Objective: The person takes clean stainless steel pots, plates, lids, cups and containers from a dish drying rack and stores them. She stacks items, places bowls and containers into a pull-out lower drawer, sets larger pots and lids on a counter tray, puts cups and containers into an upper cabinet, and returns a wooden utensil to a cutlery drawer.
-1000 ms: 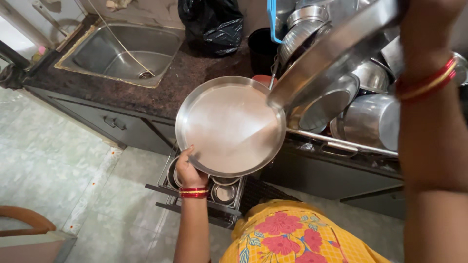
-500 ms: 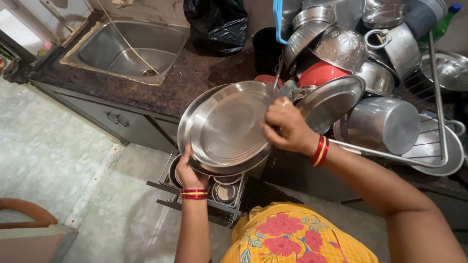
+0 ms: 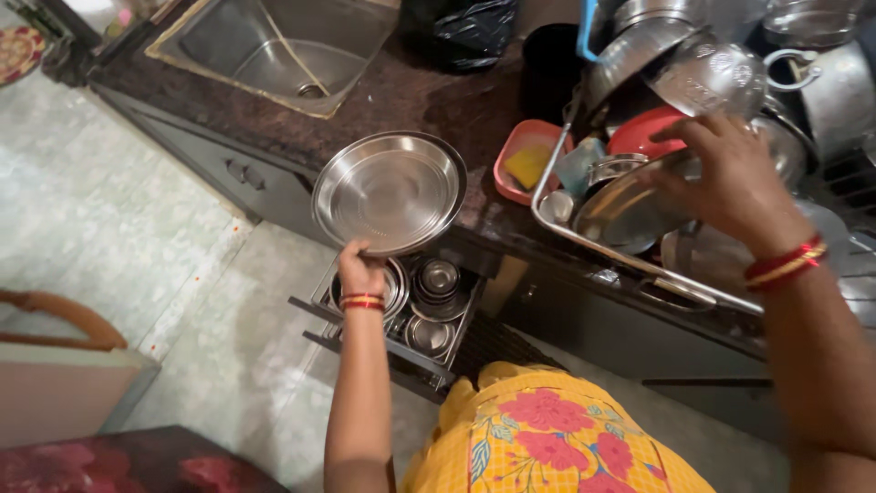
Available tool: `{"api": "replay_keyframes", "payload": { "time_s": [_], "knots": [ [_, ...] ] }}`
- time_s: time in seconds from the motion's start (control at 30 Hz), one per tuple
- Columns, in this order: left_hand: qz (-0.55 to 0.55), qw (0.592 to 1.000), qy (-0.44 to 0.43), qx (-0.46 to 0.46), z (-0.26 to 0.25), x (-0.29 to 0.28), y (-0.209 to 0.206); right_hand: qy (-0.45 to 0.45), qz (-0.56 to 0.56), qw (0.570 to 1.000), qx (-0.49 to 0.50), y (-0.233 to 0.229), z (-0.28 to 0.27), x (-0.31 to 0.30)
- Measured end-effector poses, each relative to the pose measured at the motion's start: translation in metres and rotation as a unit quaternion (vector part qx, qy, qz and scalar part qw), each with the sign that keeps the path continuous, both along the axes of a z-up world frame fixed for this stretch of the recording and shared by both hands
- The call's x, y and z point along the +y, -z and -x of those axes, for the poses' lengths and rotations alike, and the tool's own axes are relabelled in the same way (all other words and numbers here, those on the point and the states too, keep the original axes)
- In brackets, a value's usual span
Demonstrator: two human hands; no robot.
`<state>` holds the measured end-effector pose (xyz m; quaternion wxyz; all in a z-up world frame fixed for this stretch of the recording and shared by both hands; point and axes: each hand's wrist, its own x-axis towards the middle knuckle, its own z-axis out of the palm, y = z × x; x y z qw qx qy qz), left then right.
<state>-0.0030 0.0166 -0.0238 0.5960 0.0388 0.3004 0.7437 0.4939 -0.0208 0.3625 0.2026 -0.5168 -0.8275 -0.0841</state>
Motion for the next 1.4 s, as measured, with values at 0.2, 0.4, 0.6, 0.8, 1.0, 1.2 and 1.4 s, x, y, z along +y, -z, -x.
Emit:
{"api": "replay_keyframes", "payload": {
  "time_s": [0.2,0.4,0.6,0.8,1.0,1.2,1.4],
  "knots": [
    [0.056,0.998,-0.026,0.022,-0.029,0.05,0.004,0.038,0.093,0.991,-0.093,0.012,-0.028,0.012],
    [0.091,0.995,0.008,0.039,-0.057,0.082,0.007,0.028,0.185,0.964,0.19,0.019,-0.076,0.033],
    [0.145,0.975,0.067,0.155,-0.067,0.113,0.021,0.066,0.144,0.954,0.255,0.004,-0.044,0.009],
    [0.224,0.92,0.18,0.266,-0.052,0.1,-0.005,-0.132,0.034,0.96,0.245,-0.015,0.056,-0.062],
    [0.105,0.946,0.283,0.114,-0.012,-0.005,-0.038,-0.335,0.071,0.928,0.145,0.066,0.17,-0.051],
    [0.173,0.966,0.163,0.102,0.019,-0.117,0.028,-0.366,0.123,0.922,0.029,0.204,0.215,-0.051],
    [0.194,0.968,0.026,0.155,0.0,-0.15,0.114,-0.284,0.245,0.926,0.041,0.331,0.2,-0.037]
  ]
}}
